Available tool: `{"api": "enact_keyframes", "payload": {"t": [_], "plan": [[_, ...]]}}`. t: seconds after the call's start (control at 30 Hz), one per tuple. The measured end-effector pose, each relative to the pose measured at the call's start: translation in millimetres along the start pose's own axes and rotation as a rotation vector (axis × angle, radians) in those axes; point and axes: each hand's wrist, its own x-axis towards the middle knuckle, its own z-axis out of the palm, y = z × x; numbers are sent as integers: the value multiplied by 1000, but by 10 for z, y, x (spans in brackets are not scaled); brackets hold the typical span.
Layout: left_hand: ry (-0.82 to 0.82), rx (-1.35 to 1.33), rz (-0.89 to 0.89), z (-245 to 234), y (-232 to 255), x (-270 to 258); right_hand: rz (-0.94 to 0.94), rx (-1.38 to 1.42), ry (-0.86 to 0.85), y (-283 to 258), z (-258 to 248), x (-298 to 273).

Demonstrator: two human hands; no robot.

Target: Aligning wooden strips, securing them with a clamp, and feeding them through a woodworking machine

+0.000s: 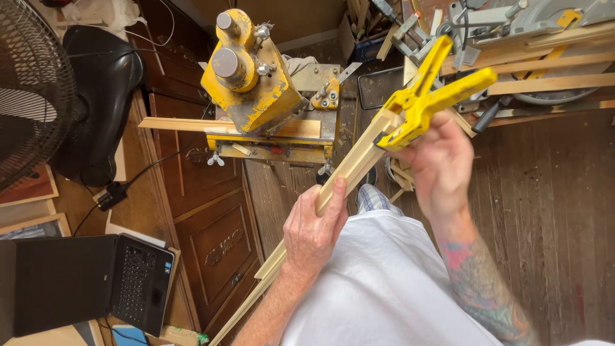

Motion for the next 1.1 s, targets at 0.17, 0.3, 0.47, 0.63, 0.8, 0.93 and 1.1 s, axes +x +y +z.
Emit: {"api": "enact_keyframes", "payload": {"t": [0.17, 0.3, 0.47, 0.63, 0.8, 0.93, 1.1], "plan": [[4, -107, -16, -109, 188, 419, 50, -58, -101, -93, 224, -107], [0, -172, -28, -120, 253, 547, 45, -153, -36, -217, 314, -33], [-73, -144, -32, -192, 278, 428, 90, -222, 45, -315, 450, -168], [-116, -122, -24, -264, 307, 324, 116, -228, 31, -288, 373, -322], [-114, -511, -226, -505, 379, 462, 8, -236, -19, -127, 71, -460], [-246, -738, -373, -680, 300, 631, 12, -304, 43, -53, -66, -464], [-315, -730, -408, -670, 250, 583, 107, -246, 43, 44, -223, -501]]}}
